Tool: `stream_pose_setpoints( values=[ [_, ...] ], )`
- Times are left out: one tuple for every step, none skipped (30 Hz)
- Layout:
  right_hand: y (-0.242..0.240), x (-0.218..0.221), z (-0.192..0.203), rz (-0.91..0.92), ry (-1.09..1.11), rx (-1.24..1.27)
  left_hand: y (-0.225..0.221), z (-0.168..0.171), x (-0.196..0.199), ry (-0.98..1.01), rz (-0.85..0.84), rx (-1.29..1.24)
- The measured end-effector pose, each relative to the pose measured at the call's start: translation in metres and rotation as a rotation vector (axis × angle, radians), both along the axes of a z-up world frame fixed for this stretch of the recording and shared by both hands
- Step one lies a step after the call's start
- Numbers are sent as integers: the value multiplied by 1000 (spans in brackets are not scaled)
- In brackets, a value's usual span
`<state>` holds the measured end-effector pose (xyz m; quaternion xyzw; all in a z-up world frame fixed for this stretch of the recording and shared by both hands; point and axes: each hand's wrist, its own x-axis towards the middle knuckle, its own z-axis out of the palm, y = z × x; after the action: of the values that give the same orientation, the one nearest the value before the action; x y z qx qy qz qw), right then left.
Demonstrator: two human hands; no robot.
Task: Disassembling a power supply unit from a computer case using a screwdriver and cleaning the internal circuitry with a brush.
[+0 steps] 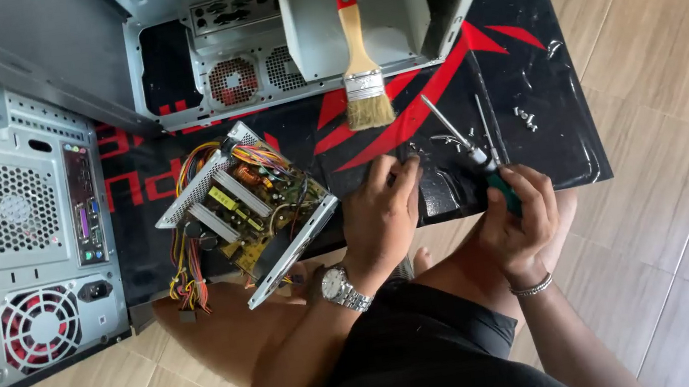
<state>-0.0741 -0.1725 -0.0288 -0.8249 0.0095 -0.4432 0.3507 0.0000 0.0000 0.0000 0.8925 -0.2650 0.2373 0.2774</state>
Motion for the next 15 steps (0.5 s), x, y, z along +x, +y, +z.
stream_pose_setpoints(
  values=[
    [0, -1, 2, 4, 4, -1, 0, 0, 0, 4, 4, -1],
    [0, -3, 3, -2, 12, -36, 0, 0, 0, 6, 5, -4],
    [-1, -4, 5, -12, 19, -71, -1, 0, 0, 6, 2, -6],
    [-1, -2, 3, -13, 21, -72, -1, -2, 1, 8, 1, -7],
    [-1, -1, 2, -5, -12, -60, -1, -4, 0, 16, 3, -6],
    [-1, 0, 1, 4, -45, -48, -1, -5, 0, 24, 5, -4],
    [-3, 0, -2, 6, -49, -52, -2, -3, 0, 19, 8, -7],
    [-3, 1, -4, 9, -59, -48, -2, -1, 0, 16, 12, 18],
    [-4, 1, -7, 14, -69, -44, -2, 2, 0, 14, 19, 45],
    [-5, 4, -6, 19, -73, -46, -2, 4, 1, 10, 24, 42],
    [-6, 4, -6, 29, -86, -50, 0, 6, 1, 10, -5, 7],
    [-6, 4, -6, 39, -99, -54, 1, 8, 0, 11, -33, -28],
    [-6, 4, -6, 41, -95, -54, 1, 6, 0, 15, -30, -28],
    [-5, 3, -5, 45, -95, -53, 1, 4, -1, 17, -57, -72],
    [-5, 6, -4, 49, -105, -56, 0, 3, 2, 11, -85, -121]
  ],
)
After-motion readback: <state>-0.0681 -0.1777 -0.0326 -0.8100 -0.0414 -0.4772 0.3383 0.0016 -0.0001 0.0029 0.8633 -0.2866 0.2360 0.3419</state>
